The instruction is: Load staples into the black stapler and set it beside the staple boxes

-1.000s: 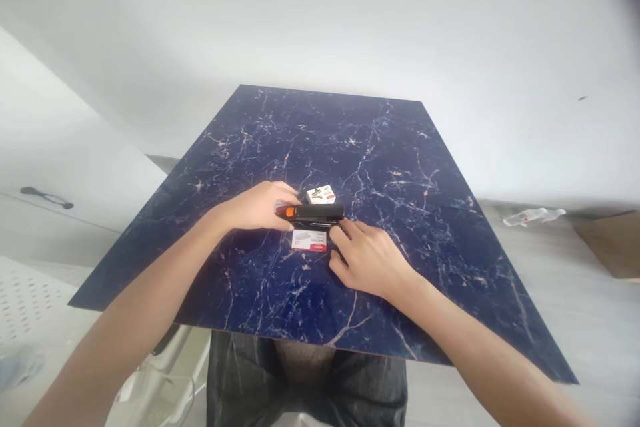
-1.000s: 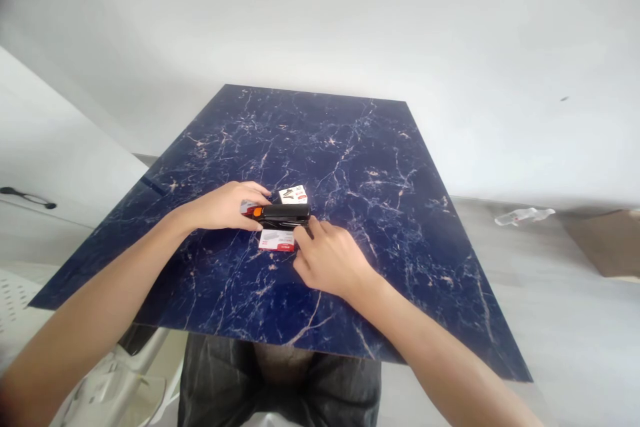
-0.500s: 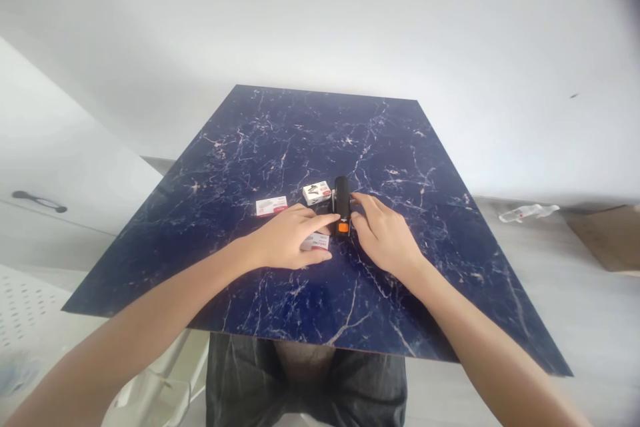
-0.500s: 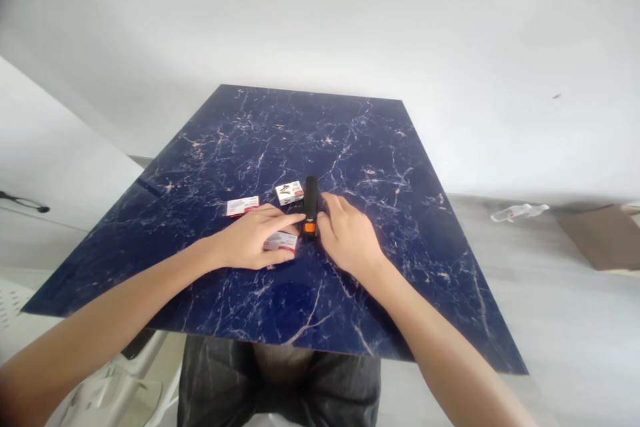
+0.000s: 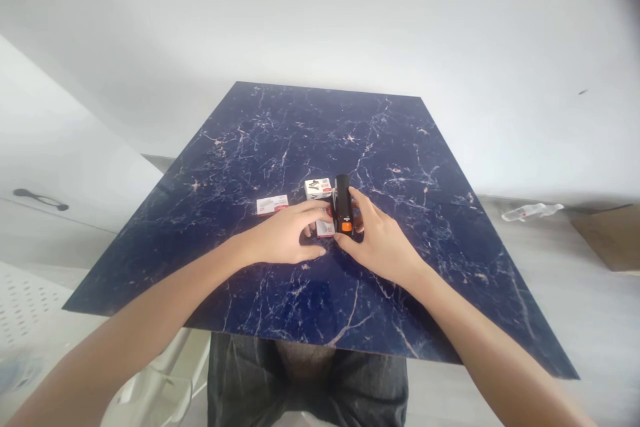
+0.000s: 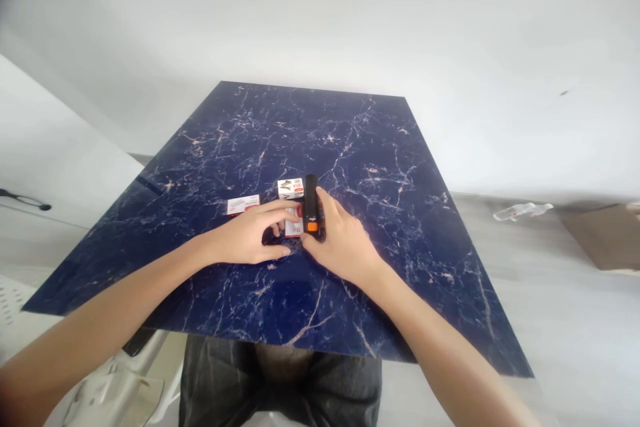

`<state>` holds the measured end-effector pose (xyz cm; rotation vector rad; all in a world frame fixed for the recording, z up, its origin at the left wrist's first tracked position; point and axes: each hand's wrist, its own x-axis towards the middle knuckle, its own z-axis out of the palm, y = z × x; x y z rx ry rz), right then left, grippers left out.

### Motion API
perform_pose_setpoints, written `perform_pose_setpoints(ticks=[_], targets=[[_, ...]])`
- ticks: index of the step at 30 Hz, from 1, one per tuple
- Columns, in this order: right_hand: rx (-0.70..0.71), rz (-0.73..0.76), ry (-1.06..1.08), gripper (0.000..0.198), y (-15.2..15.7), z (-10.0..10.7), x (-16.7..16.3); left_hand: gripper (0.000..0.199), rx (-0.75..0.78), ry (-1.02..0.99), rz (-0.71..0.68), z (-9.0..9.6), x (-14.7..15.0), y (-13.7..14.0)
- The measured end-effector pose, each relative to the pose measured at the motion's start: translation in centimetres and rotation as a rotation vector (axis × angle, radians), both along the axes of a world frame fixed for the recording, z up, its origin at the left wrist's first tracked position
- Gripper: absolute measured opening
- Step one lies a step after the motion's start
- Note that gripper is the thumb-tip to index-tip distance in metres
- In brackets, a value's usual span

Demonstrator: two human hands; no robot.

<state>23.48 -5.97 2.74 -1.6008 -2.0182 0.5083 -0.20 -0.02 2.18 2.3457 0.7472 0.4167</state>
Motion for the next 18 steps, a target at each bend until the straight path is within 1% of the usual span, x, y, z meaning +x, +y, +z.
perform_pose_setpoints(ticks=[2, 4, 7, 10, 12, 14, 16, 18], targets=[[-0.005, -0.002, 0.014, 0.082, 0.1, -0.1, 0.1, 0.052, 0.041, -0.011, -0.028, -0.2, 0.1, 0.0], [-0.012, 0.004, 0.053, 0.081, 0.2, -0.2, 0.2, 0.048, 0.075, -0.027, -0.025, -0.6, 0.2, 0.1], [-0.035, 0.016, 0.109, 0.08, 0.2, -0.1, 0.2, 0.047, 0.077, -0.044, -0.022, -1.2, 0.2, 0.4], [-0.072, 0.011, 0.128, 0.082, 0.1, 0.1, 0.2, 0.043, 0.073, -0.035, -0.03, -1.3, 0.0, 0.6], [-0.093, 0.012, 0.136, 0.083, 0.1, 0.1, 0.2, 0.039, 0.08, -0.021, -0.053, -0.8, -0.2, 0.7], [-0.113, 0.012, 0.141, 0.084, 0.0, 0.2, 0.2, 0.034, 0.132, 0.0, -0.053, 0.0, -0.7, 1.1], [-0.123, 0.014, 0.137, 0.086, 0.0, 0.2, 0.2, 0.036, 0.232, 0.064, 0.0, 1.1, -1.6, 1.9], [-0.126, 0.013, 0.123, 0.088, 0.1, 0.2, 0.3, 0.044, 0.315, 0.196, 0.087, 2.0, -3.0, 2.8]])
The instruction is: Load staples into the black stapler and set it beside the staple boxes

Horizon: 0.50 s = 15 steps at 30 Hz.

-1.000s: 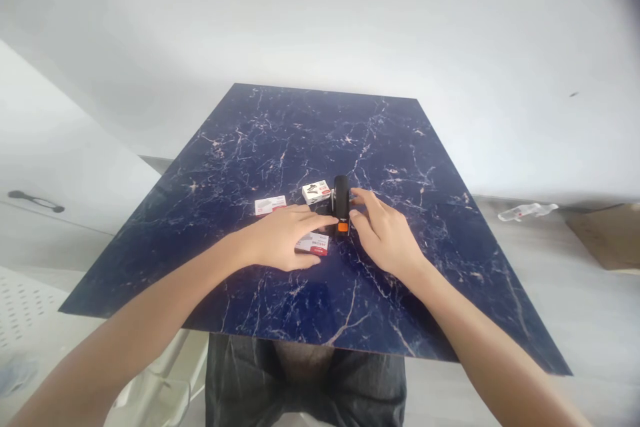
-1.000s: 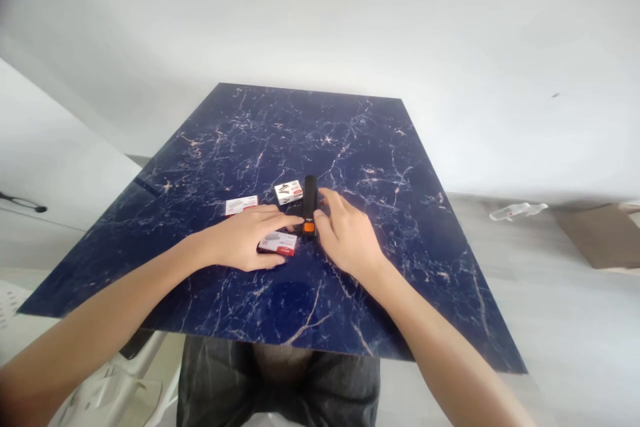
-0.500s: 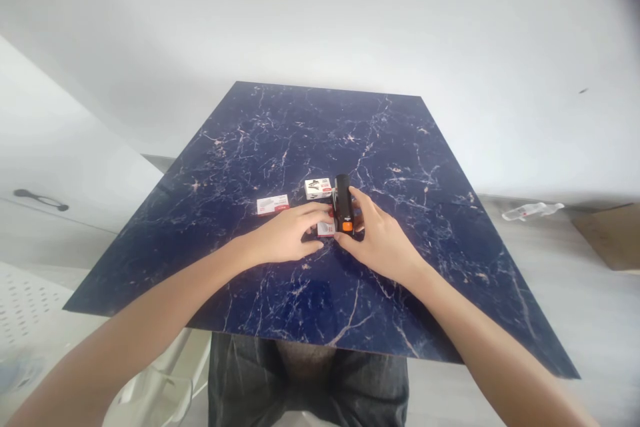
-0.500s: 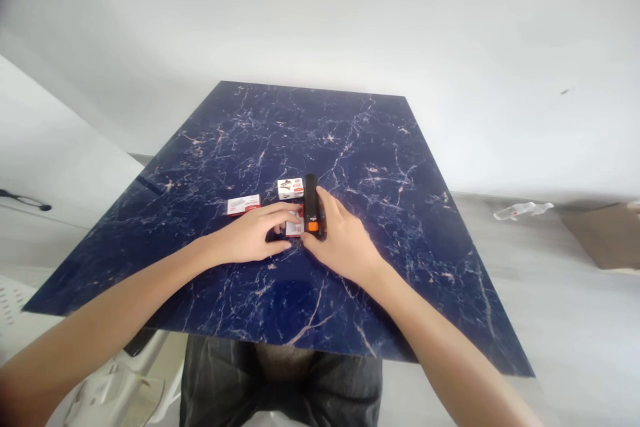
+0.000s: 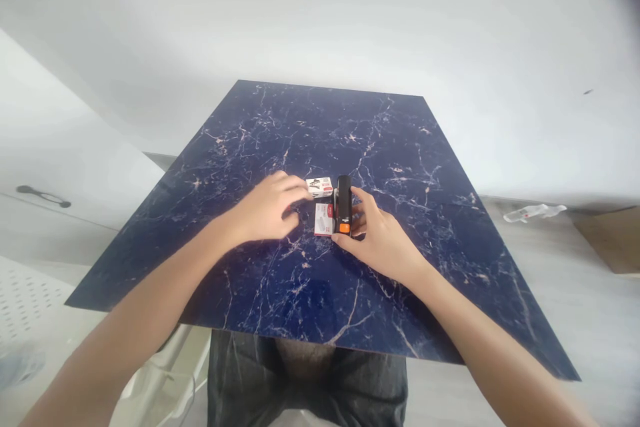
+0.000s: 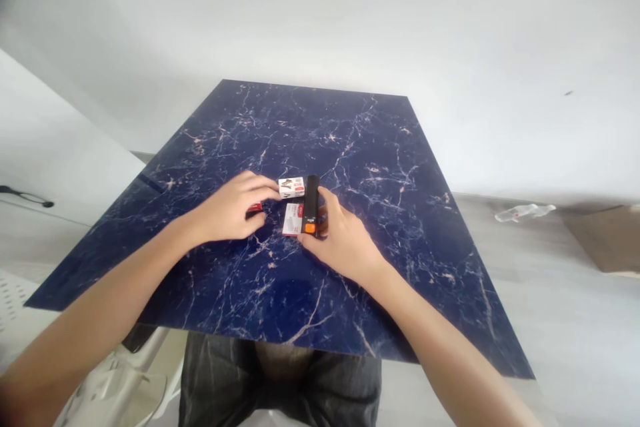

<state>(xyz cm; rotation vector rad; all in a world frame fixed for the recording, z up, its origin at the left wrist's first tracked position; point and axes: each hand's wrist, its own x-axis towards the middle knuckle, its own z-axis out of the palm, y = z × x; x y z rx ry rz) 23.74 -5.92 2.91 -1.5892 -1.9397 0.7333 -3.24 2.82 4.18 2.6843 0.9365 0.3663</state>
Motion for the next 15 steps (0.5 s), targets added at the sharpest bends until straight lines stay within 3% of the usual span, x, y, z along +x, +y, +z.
perform_pose_setpoints(ticks=[3, 7, 12, 15], targets=[[0.0, -0.001, -0.022, 0.089, 0.0, -0.2, 0.1, 0.056, -0.058, 0.187, 0.111, 0.9, -2.1, 1.4], [0.03, 0.01, -0.019, 0.088, 0.0, -0.4, 0.1, 0.048, -0.215, 0.217, 0.158, 1.3, -2.7, 1.7], [0.035, 0.009, -0.022, 0.087, 0.0, -0.2, 0.0, 0.064, -0.333, 0.134, -0.003, 1.4, -1.6, 0.8], [0.025, 0.014, -0.031, 0.087, 0.0, -0.1, 0.0, 0.056, -0.367, 0.087, -0.036, 1.4, -1.3, 0.6]])
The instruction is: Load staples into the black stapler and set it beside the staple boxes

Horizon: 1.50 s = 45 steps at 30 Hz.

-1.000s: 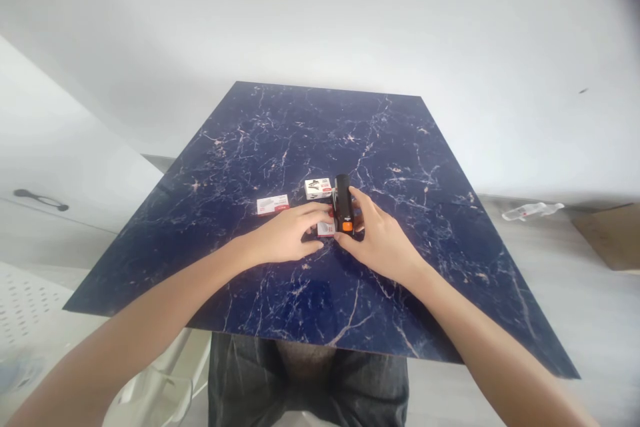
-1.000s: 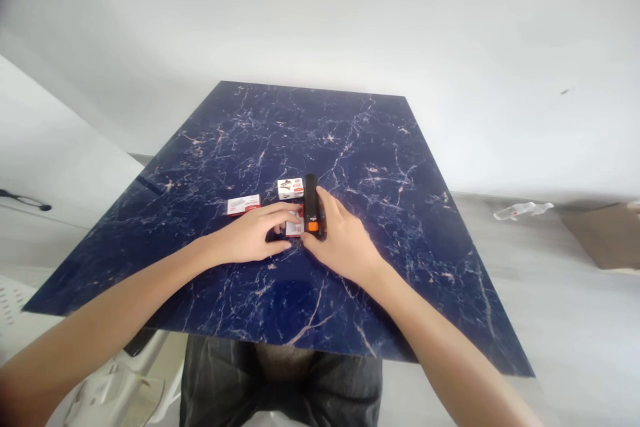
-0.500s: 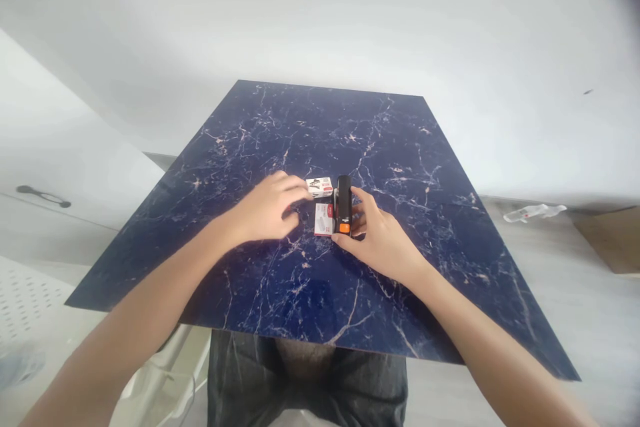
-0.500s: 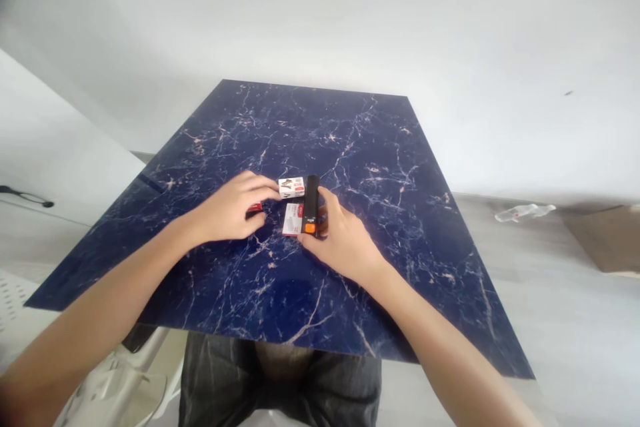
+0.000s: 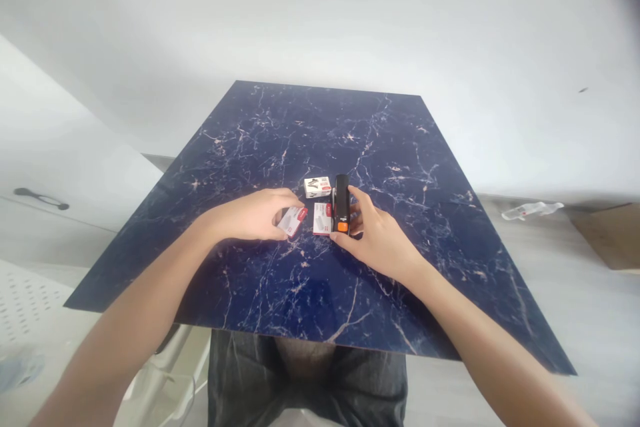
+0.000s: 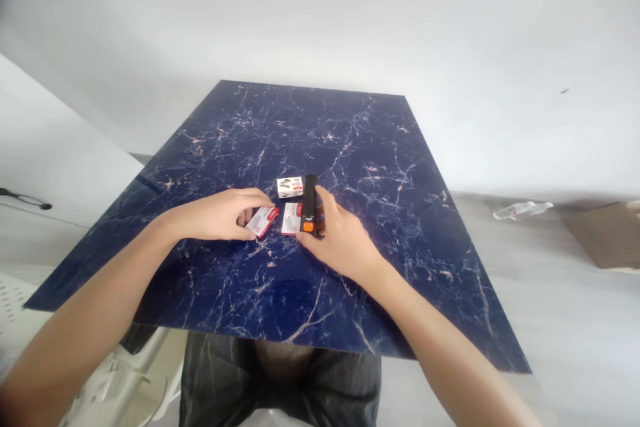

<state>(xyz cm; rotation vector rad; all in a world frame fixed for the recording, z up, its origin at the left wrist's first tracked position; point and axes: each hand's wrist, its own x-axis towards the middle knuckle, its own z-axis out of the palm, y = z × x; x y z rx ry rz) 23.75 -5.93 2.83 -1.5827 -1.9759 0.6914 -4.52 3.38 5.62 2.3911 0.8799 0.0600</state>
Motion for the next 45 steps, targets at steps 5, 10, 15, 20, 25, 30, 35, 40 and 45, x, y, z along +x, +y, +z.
perform_pose_setpoints(ticks=[5, 10, 15, 20, 25, 30, 35, 40, 45], targets=[[0.039, 0.005, -0.008, 0.086, 0.0, -0.3, 0.0, 0.051, 0.136, -0.243, 0.135, -1.7, 2.3, -0.8], [0.055, 0.013, -0.001, 0.085, 0.1, -0.4, 0.0, 0.057, 0.25, -0.276, 0.022, -4.6, 4.5, -1.8], [0.059, -0.003, -0.015, 0.084, 0.0, -0.3, -0.1, 0.056, 0.25, -0.243, 0.0, -4.8, 4.2, -1.4], [0.035, -0.023, 0.005, 0.086, -0.1, -0.1, -0.2, 0.059, 0.255, -0.26, 0.021, -4.8, 4.2, -1.3], [0.015, 0.003, 0.003, 0.092, 0.1, -0.2, 0.1, 0.061, 0.248, -0.261, 0.024, -4.9, 4.3, -1.4], [0.01, 0.011, 0.011, 0.092, 0.3, -0.3, 0.2, 0.06, 0.239, -0.283, 0.016, -4.9, 4.3, -1.3], [-0.011, -0.009, 0.035, 0.1, 0.2, -0.4, 0.2, 0.061, 0.225, -0.295, 0.023, -5.4, 4.2, -1.3], [-0.012, 0.005, 0.025, 0.098, 0.2, -0.4, 0.3, 0.062, 0.283, -0.295, -0.01, -5.4, 4.2, -1.5], [0.009, 0.012, -0.002, 0.094, 0.2, -0.5, 0.2, 0.042, 0.422, -0.378, 0.129, -4.9, 3.5, -0.4]])
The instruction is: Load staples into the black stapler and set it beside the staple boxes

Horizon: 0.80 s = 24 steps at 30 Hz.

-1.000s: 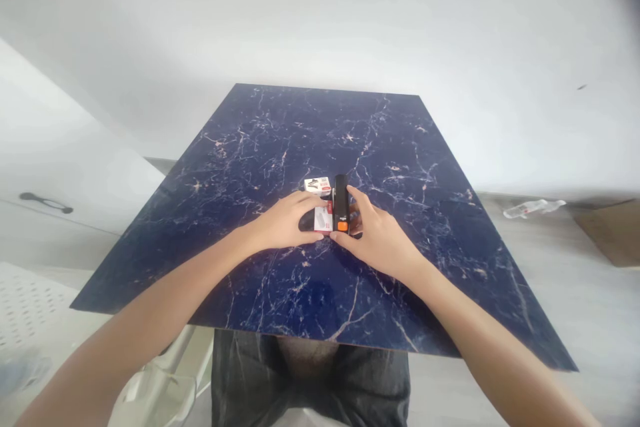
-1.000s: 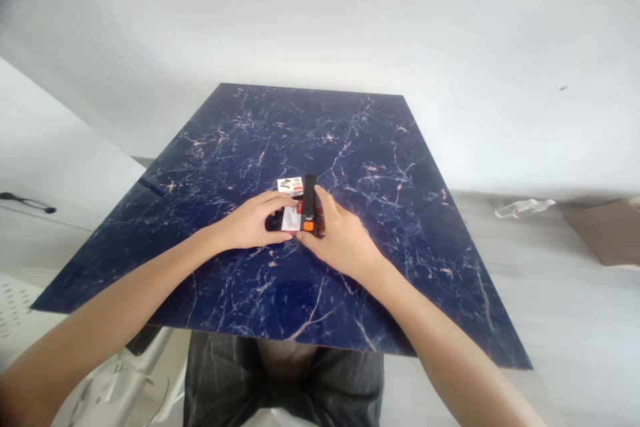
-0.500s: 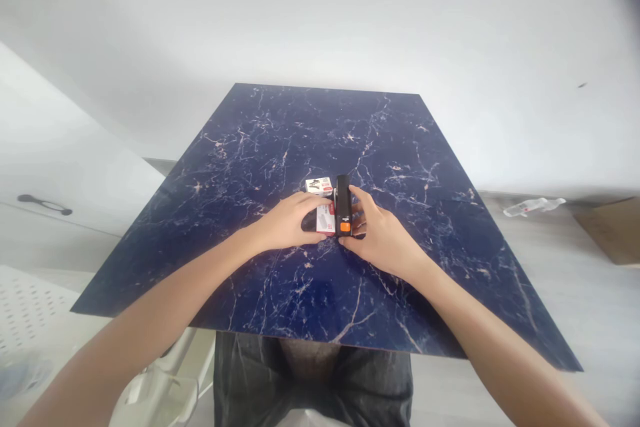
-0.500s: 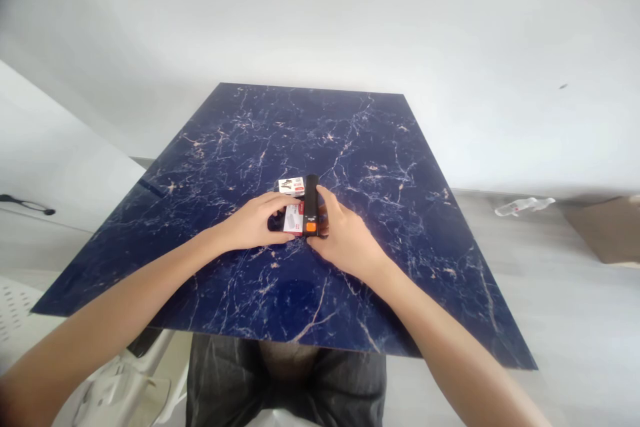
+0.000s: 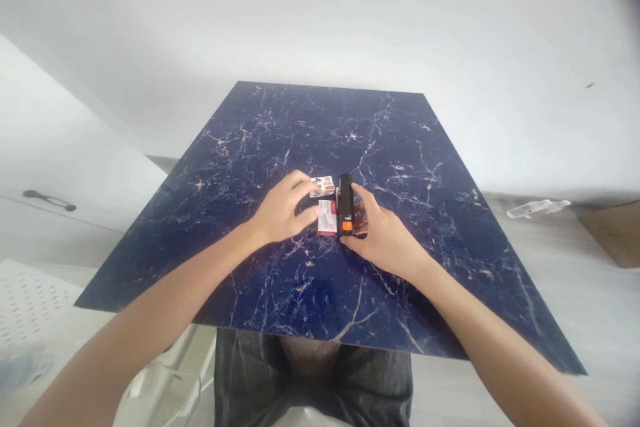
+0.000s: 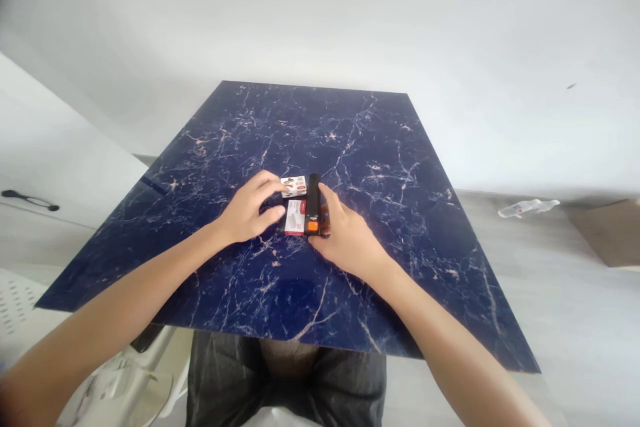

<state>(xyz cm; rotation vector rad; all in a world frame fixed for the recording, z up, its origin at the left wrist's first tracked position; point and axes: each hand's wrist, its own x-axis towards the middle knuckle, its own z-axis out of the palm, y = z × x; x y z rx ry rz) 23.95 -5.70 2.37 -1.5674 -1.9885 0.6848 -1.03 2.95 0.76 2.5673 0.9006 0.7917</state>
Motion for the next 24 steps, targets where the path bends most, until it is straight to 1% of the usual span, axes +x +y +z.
perform_pose_setpoints(ticks=[1, 3, 6, 8, 14, 20, 24], targets=[[0.002, 0.0, -0.004, 0.093, 0.0, -0.1, 0.0, 0.041, 0.012, -0.001, 0.041, 0.0, -0.2, 0.4], [0.009, -0.001, -0.01, 0.093, 0.0, -0.2, -0.1, 0.041, 0.012, 0.057, 0.083, -0.3, -0.4, 1.1], [0.023, 0.002, -0.022, 0.094, 0.0, -0.3, -0.1, 0.043, -0.023, 0.169, 0.105, -0.7, -0.4, 1.7], [0.024, 0.003, -0.028, 0.094, 0.0, -0.4, 0.0, 0.046, -0.024, 0.188, 0.117, -0.7, -0.3, 1.7], [0.023, 0.001, -0.032, 0.094, -0.1, -0.3, 0.0, 0.053, -0.02, 0.183, 0.052, -0.5, -0.3, 1.2], [0.013, 0.001, -0.049, 0.092, -0.1, -0.2, -0.1, 0.047, 0.086, 0.207, 0.064, -1.5, -0.1, 1.8], [0.013, 0.003, -0.051, 0.093, -0.1, -0.3, -0.1, 0.055, 0.067, 0.143, -0.023, -1.7, 0.3, 1.6]])
